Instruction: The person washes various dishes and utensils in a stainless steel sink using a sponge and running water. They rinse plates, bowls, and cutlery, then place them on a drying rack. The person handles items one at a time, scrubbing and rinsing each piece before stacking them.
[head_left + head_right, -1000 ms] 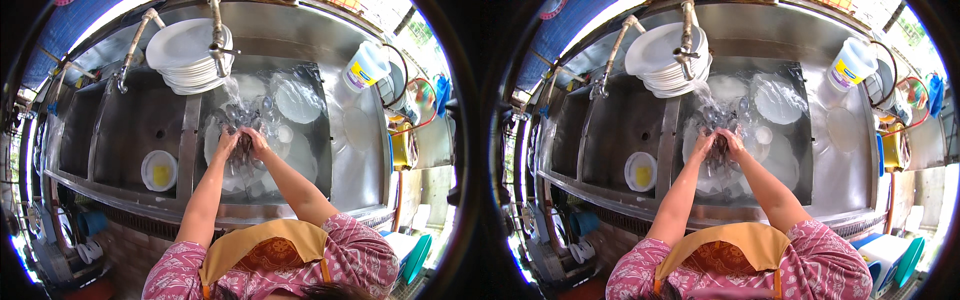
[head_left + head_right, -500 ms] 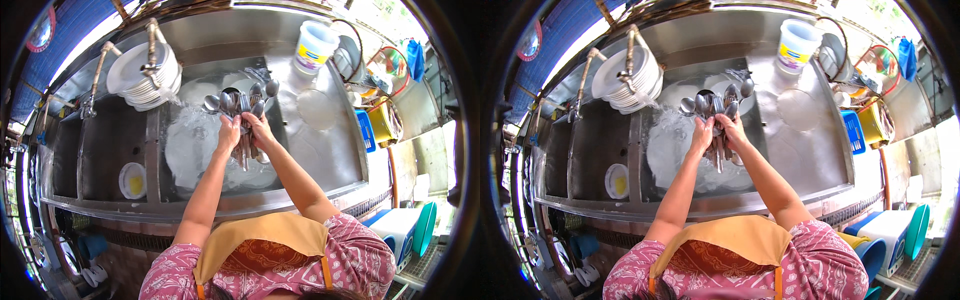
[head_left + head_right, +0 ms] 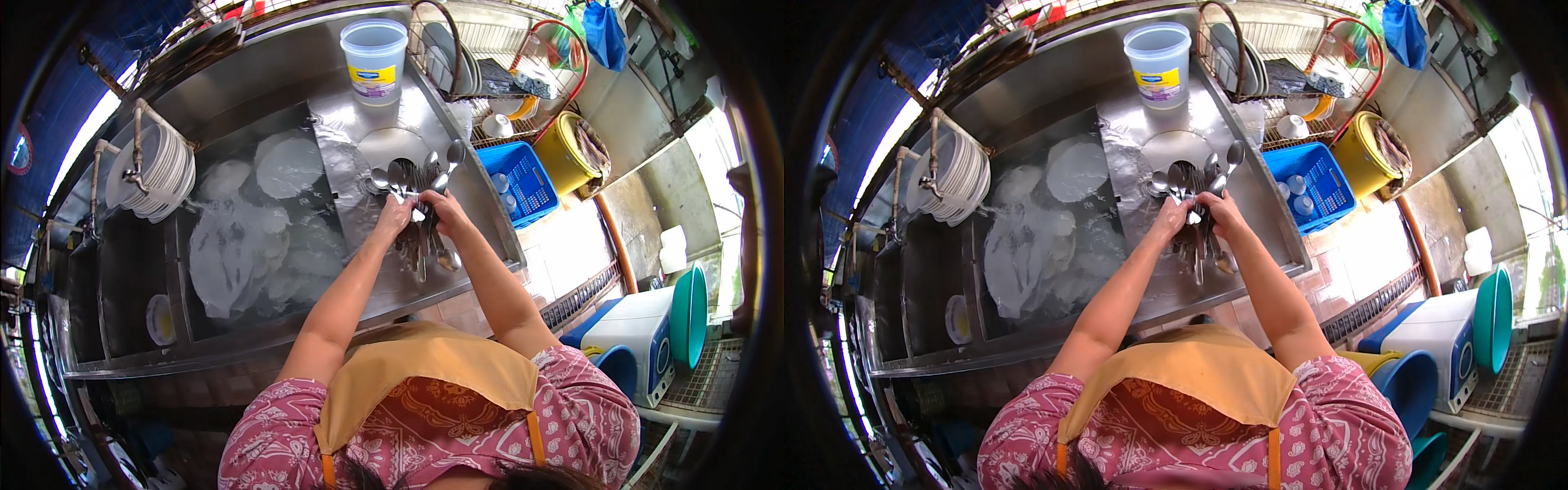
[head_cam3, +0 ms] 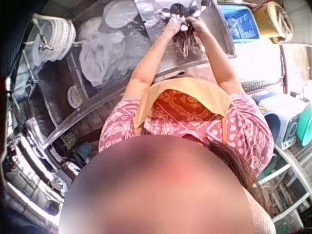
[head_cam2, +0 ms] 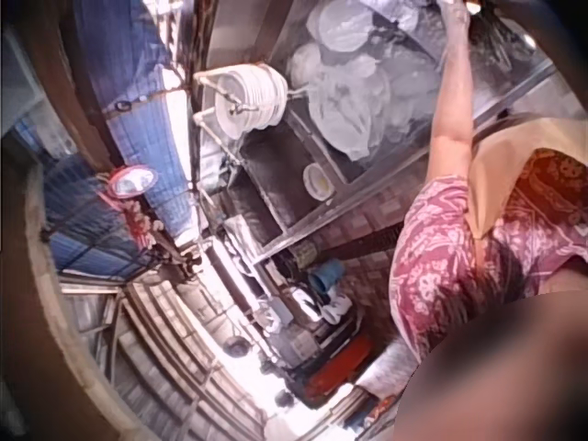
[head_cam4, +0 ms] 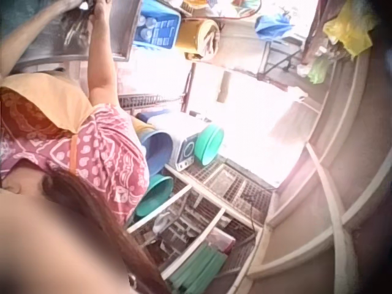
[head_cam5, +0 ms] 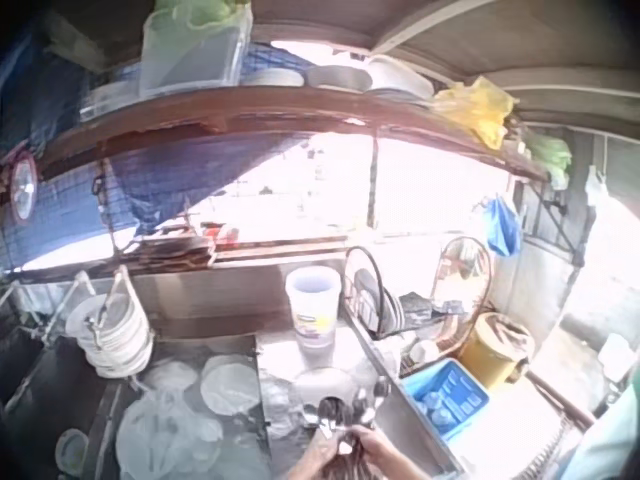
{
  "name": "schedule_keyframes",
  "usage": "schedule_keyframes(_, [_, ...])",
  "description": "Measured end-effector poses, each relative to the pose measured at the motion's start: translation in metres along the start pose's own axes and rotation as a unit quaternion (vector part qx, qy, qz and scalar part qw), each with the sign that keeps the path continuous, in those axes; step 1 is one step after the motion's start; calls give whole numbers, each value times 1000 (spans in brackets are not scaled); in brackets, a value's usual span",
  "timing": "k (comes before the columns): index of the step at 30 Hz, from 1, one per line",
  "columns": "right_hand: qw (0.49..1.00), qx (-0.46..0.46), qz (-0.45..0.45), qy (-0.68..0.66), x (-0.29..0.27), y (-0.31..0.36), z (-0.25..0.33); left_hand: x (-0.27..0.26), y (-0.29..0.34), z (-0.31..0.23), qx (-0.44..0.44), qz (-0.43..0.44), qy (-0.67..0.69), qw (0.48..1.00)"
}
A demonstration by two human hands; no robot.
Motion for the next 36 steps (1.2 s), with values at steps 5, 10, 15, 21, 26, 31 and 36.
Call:
schedule_keyframes(5, [998, 6, -48, 50, -46, 12, 10, 13, 20, -56, -123, 18, 22, 992])
schedule_keyframes(10, [856, -132, -257, 428, -64, 25, 27, -7, 17, -64, -46, 39, -182, 981])
schedule_keyframes(15, [799, -172, -284, 502, -80, 37, 35, -18, 23, -74, -134, 7, 37, 990])
schedule_keyframes(21, [688, -345, -315, 555, -30, 74, 37, -21, 38, -51, -153, -13, 121, 981])
schedule_keyframes(26, [670, -231, -281, 647, 9, 27, 9, -15, 31, -46, -134, 39, -4, 990])
schedule_keyframes(31, [632, -224, -357, 650, 14, -1, 9, -16, 41, -26, -133, 92, -30, 986])
schedule_keyframes(36, [699, -259, -364, 559, 8, -8, 12, -58, 71, -104, -39, 142, -168, 975])
Point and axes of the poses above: each hand's wrist, its own y-axis away from the middle knuckle, its own x-axis out of the palm, z = x × y, the point moved 2 cm from there along -y, towards the middle knuckle, and after that the axes turned 14 degrees about x, right-handed, at the moved point
